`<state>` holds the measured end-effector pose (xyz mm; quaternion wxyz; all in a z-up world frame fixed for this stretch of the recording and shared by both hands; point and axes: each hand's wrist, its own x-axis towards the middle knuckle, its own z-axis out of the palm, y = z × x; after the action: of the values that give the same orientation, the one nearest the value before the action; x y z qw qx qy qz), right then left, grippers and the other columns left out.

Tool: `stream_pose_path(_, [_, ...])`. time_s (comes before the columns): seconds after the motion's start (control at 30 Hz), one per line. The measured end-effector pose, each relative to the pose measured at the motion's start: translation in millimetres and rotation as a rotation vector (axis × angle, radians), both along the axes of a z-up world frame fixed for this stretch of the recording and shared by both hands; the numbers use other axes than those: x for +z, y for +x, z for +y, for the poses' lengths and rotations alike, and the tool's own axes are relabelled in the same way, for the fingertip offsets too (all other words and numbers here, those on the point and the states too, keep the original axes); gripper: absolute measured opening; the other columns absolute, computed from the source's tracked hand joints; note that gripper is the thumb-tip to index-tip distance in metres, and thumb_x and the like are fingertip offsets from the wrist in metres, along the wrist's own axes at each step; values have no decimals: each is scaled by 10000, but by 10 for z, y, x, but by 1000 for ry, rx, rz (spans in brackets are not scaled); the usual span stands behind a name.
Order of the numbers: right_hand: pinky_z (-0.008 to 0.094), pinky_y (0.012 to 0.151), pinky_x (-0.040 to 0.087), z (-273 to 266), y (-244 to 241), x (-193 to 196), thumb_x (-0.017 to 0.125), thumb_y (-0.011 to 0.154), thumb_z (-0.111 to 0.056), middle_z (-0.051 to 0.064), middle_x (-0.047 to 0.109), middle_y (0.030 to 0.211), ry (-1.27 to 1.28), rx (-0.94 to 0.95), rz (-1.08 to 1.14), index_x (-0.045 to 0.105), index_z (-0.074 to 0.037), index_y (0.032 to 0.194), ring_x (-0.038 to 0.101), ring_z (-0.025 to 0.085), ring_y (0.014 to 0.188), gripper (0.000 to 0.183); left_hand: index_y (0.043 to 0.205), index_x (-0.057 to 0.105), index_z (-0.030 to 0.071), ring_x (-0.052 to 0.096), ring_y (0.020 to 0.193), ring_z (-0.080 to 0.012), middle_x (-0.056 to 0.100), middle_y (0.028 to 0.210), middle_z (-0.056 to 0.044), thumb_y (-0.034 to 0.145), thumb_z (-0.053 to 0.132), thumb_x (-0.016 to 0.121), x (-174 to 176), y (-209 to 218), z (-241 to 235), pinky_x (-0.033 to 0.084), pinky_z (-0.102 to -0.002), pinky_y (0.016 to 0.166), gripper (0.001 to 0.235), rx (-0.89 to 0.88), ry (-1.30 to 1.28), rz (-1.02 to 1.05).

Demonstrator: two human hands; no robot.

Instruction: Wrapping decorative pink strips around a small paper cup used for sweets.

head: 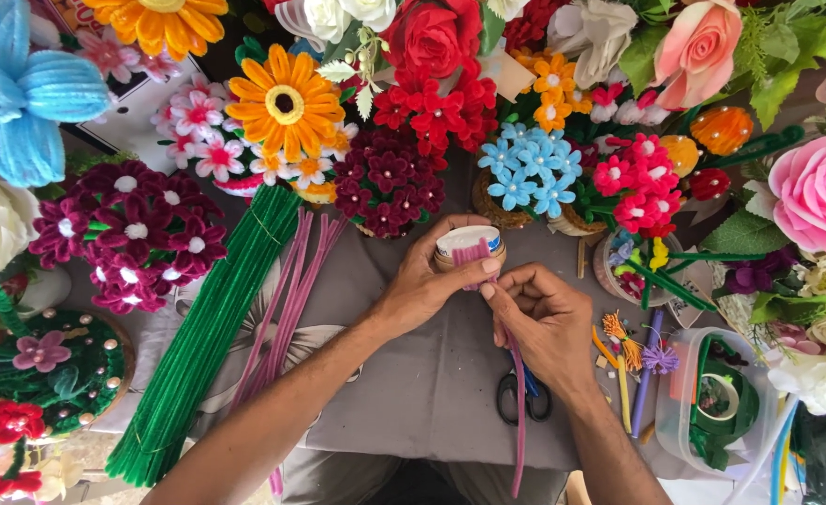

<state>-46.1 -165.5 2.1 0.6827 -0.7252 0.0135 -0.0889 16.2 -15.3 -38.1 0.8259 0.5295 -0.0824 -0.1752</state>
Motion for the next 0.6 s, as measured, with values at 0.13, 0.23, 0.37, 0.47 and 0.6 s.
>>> stream_pose_path(0.13, [257,330,475,15,7,28,737,888,75,161,607,532,8,19,0,666,88,821,627,163,362,99,1313,655,109,609,1013,-121,715,1041,-69,843,249,862,0,-5,5,546,-336,889,532,10,-9,-15])
stream_pose_path(0.23, [251,336,477,11,2,43,737,884,77,158,607,523,7,33,3,667,88,819,621,157,356,96,1310,659,107,604,1022,-121,710,1043,-63,839,254,865,8,-14,7,540,-354,912,535,9,-9,-17])
stream_pose_path(0.37, [248,341,483,8,6,25,733,884,81,154,616,529,1,52,-2,674,86,819,621,153,355,88,1307,660,106,606,1029,-128,708,1036,-66,842,252,863,-32,-1,7,532,-369,927,528,10,-2,-22])
stream_pose_path(0.47, [246,338,485,8,7,32,736,883,79,149,613,531,6,62,-3,671,81,819,623,149,357,92,1309,658,106,606,1034,-140,709,1036,-78,852,260,853,-18,-6,5,530,-380,932,520,10,-6,-28])
stream_pose_path(0.6, [248,337,488,1,-1,22,735,884,76,152,618,541,1,64,2,671,83,828,630,157,357,85,1310,657,100,609,1033,-135,708,1032,-70,848,255,852,24,-29,10,529,-378,939,524,11,11,-27])
